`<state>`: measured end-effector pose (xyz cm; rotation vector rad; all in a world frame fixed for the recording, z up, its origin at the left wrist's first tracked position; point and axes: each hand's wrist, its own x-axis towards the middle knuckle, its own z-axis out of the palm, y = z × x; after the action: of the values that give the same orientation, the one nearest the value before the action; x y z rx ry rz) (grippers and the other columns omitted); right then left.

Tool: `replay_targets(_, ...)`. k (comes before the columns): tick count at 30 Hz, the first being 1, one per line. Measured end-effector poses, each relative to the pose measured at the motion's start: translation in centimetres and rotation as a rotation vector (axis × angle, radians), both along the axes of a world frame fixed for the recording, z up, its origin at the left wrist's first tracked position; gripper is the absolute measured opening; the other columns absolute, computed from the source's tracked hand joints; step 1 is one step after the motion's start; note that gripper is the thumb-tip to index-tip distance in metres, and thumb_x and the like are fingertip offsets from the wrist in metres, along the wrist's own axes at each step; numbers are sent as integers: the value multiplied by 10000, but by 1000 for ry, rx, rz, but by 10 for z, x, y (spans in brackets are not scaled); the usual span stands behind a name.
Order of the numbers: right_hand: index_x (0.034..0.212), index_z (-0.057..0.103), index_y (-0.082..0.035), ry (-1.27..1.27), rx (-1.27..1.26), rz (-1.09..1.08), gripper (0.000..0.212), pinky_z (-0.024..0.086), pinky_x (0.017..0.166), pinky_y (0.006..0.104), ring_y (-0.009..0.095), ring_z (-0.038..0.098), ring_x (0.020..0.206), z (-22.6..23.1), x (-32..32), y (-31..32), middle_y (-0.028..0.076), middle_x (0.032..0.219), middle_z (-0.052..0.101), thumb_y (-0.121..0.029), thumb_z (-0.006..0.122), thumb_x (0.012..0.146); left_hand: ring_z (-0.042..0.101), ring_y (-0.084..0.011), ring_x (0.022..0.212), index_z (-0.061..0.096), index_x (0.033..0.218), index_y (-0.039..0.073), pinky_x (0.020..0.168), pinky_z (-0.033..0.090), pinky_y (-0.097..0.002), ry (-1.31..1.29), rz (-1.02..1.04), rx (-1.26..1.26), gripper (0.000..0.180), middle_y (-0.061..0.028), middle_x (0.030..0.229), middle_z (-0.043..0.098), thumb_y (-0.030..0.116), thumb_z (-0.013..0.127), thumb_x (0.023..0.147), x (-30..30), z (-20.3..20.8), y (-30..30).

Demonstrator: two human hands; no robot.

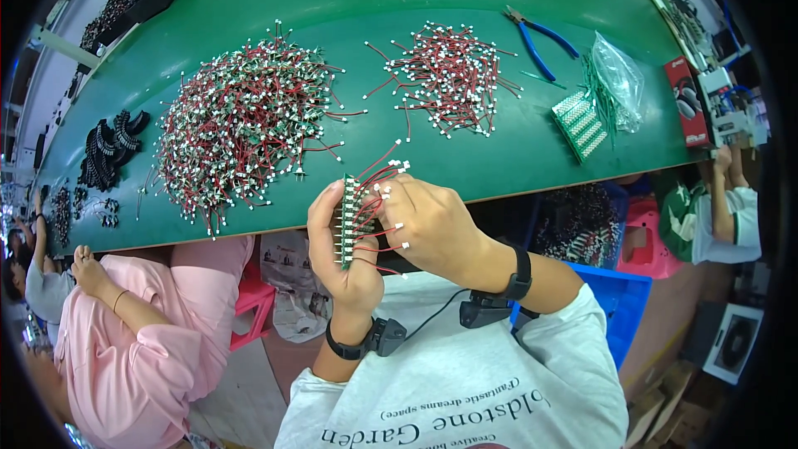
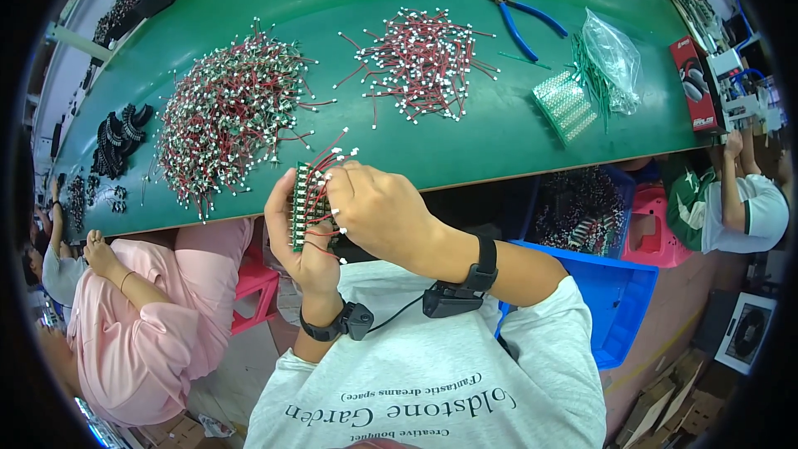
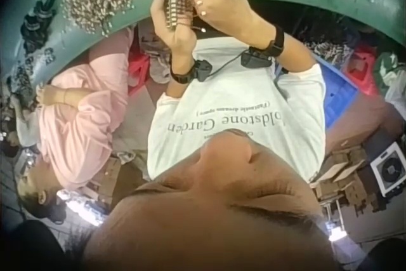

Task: The person picks up a circuit board and inserts small wire connectors into its ports by hand, one at a time. After filling the board, they set it down and pick up a new circuit board to repeat the process.

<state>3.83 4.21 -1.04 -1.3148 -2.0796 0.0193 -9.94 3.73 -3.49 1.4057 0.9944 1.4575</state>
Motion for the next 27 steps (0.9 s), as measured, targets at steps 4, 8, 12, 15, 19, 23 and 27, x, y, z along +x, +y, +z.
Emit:
replay_targets(4, 843, 588, 41, 56, 43, 46, 178, 528, 560, 339, 246, 616, 650, 0, 3, 5, 111, 780, 584, -33, 655, 696, 588, -214, 1109, 478, 1351, -52, 975, 458, -325, 3, -4, -10, 517, -156, 1327, 514, 127, 608, 883, 2, 1, -1)
replay_targets(8, 851, 595, 31, 100, -6, 53, 193, 524, 562, 344, 261, 613, 649, 4, 2, 5, 109, 786, 582, -36, 666, 685, 592, -202, 1096, 468, 1354, -57, 966, 463, -319, 77, 12, 67, 530, -165, 1312, 521, 136, 604, 880, 2, -5, 0)
replay_targets(12, 867, 614, 14, 236, -2, 78, 158, 517, 570, 360, 273, 636, 679, 0, 6, 15, 123, 780, 615, -47, 695, 746, 575, -198, 1119, 455, 1360, -61, 985, 453, -322, -78, 7, -24, 547, -164, 1306, 526, 109, 600, 861, 6, 6, -1)
replay_targets(15, 903, 655, -24, 305, -75, 16, 124, 510, 603, 390, 285, 644, 702, 5, 30, 28, 115, 779, 635, -53, 709, 795, 568, -195, 1127, 434, 1370, -68, 985, 463, -324, -314, 77, -110, 660, -147, 1280, 540, -6, 587, 731, -4, 4, 7)
replay_targets(19, 928, 682, -65, 156, -79, -94, 149, 504, 658, 378, 279, 620, 771, -6, 70, 52, 85, 856, 609, -51, 721, 785, 601, -195, 1078, 449, 1354, -72, 976, 488, -318, -429, 92, -170, 722, -155, 1243, 554, -29, 509, 636, -14, 6, 17)
replay_targets(23, 892, 680, -92, 75, -145, -90, 150, 494, 715, 371, 264, 598, 857, -14, 72, 59, 62, 905, 588, -41, 728, 759, 612, -205, 1080, 452, 1342, -73, 965, 504, -329, -470, 51, -236, 721, -160, 1226, 564, -27, 488, 624, -11, 8, 15)
replay_targets(27, 856, 632, -64, -9, 18, -41, 151, 481, 769, 385, 265, 576, 919, -11, 67, 65, 62, 914, 586, -32, 727, 744, 616, -218, 1075, 441, 1348, -75, 962, 517, -351, -551, 9, -290, 726, -168, 1227, 559, -26, 481, 625, -10, 7, 16)
